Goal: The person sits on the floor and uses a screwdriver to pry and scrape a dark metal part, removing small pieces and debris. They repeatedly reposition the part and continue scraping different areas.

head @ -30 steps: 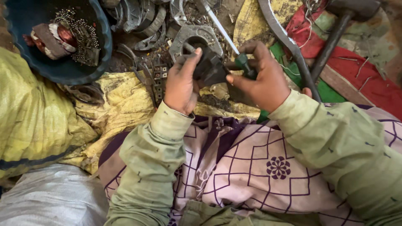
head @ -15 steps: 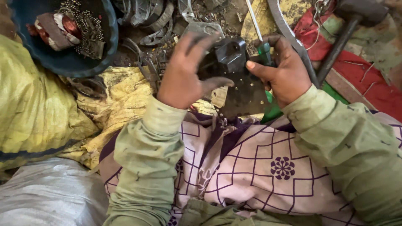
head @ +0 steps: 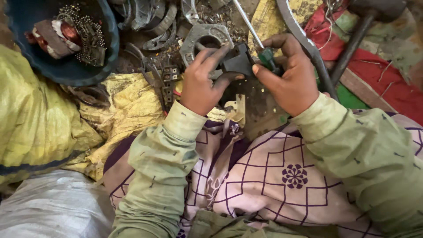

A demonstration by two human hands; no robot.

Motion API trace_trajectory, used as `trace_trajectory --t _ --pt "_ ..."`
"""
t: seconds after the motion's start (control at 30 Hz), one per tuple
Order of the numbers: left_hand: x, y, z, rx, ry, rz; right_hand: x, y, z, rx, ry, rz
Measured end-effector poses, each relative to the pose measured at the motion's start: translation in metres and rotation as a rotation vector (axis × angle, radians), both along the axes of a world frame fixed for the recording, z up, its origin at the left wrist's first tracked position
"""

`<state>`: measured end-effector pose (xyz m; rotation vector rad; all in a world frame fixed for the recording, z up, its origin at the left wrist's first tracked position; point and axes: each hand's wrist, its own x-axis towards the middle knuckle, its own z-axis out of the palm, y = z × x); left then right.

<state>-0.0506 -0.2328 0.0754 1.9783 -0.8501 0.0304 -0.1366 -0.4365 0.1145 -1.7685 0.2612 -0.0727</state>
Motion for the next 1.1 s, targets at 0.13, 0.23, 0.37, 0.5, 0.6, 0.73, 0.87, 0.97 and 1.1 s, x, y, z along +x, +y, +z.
trace_trajectory --t 0.13,0.23,0.37,0.5,0.6,0.73,0.87,0.97,1.1 --pt "0.004 0.0 -0.001 -0.099 0.247 -0.064 -0.004 0.006 0.006 -0.148 -0.097 0.002" --pt "0.007 0.004 -0.002 -0.216 0.7 -0.073 -0.009 0.008 0.01 -0.373 -0.137 0.087" --pt "0.009 0.006 -0.004 -0.346 0.955 -0.095 -0.01 0.013 0.012 -0.42 -0.131 0.159" --pt "0.013 0.01 -0.007 -0.318 0.893 -0.1 -0.009 0.017 0.012 -0.327 -0.016 0.139" --pt "0.017 0.017 -0.01 -0.33 0.87 -0.157 -0.009 0.018 0.011 -0.328 -0.029 0.142" --pt "0.018 0.017 -0.02 -0.379 0.882 -0.11 -0.007 0.014 0.005 -0.272 -0.129 0.196" --pt "0.025 0.021 -0.031 -0.581 0.889 0.158 -0.005 0.003 0.005 0.026 0.068 0.101" --pt "0.032 0.027 -0.038 -0.714 1.007 0.181 -0.004 0.0 0.006 0.221 0.179 0.053" --pt "0.034 0.024 -0.044 -0.537 0.994 0.287 -0.005 0.014 0.003 0.333 0.301 0.028"
